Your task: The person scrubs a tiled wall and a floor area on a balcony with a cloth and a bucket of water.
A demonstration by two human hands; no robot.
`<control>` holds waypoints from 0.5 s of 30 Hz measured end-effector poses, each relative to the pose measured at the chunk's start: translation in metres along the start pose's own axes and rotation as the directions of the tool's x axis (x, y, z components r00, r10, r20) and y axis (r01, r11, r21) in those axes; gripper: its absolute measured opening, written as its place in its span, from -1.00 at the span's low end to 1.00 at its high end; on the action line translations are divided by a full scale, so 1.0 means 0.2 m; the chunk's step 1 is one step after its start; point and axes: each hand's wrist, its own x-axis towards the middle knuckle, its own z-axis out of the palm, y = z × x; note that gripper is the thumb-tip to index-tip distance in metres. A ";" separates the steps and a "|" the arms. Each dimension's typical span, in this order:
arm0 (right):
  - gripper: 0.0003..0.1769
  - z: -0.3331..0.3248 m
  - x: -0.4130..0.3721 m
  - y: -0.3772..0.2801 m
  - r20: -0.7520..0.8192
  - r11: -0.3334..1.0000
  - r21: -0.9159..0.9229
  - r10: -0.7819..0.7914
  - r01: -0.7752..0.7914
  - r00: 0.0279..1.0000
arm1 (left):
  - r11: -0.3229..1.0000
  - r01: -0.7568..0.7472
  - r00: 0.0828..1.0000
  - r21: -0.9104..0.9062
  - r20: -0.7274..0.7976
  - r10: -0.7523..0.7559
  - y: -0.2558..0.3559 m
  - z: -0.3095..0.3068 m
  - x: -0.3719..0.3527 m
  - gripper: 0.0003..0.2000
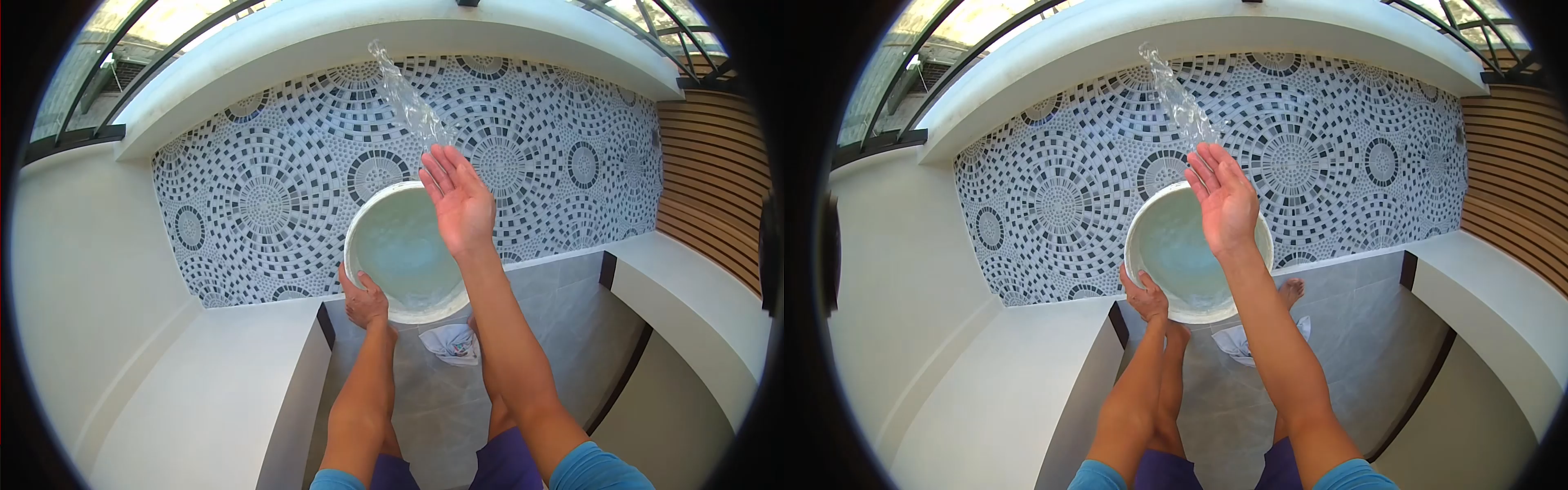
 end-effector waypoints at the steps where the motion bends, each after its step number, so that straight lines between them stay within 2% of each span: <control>1: -0.62 -0.03 0.01 -0.02 0.008 0.991 -0.136 0.001 0.000 1.000 | 1.000 -0.007 1.000 -0.003 -0.002 0.007 -0.01 0.00 0.00 -0.55; 3: -0.61 -0.11 0.07 -0.05 0.008 0.910 -0.415 0.009 -0.005 1.000 | 1.000 -0.021 1.000 -0.007 -0.007 0.021 -0.01 0.00 0.00 -0.55; 5: -0.60 -0.25 0.20 -0.06 0.003 0.743 -0.669 0.023 -0.015 1.000 | 1.000 -0.023 1.000 -0.009 -0.010 0.023 -0.02 0.01 0.01 -0.54; 8: -0.56 -0.58 0.56 -0.09 0.112 0.277 -0.956 0.026 0.100 0.993 | 0.997 -0.067 0.997 -0.040 -0.040 0.066 -0.05 0.04 0.01 -0.53; 11: -0.50 -0.86 0.91 -0.04 0.340 -0.245 -0.914 -0.033 0.322 0.940 | 0.974 -0.168 0.986 -0.153 -0.040 0.164 -0.09 0.07 0.03 -0.49; 13: -0.42 -0.98 1.13 0.00 0.390 -0.394 -0.828 0.105 0.398 0.915 | 0.933 -0.269 0.963 -0.241 -0.074 0.258 -0.13 0.10 0.04 -0.48; 15: -0.37 -1.08 1.31 0.08 0.428 -0.522 -0.708 0.220 0.476 0.877 | 0.933 -0.266 0.964 -0.242 -0.073 0.256 -0.15 0.11 0.03 -0.47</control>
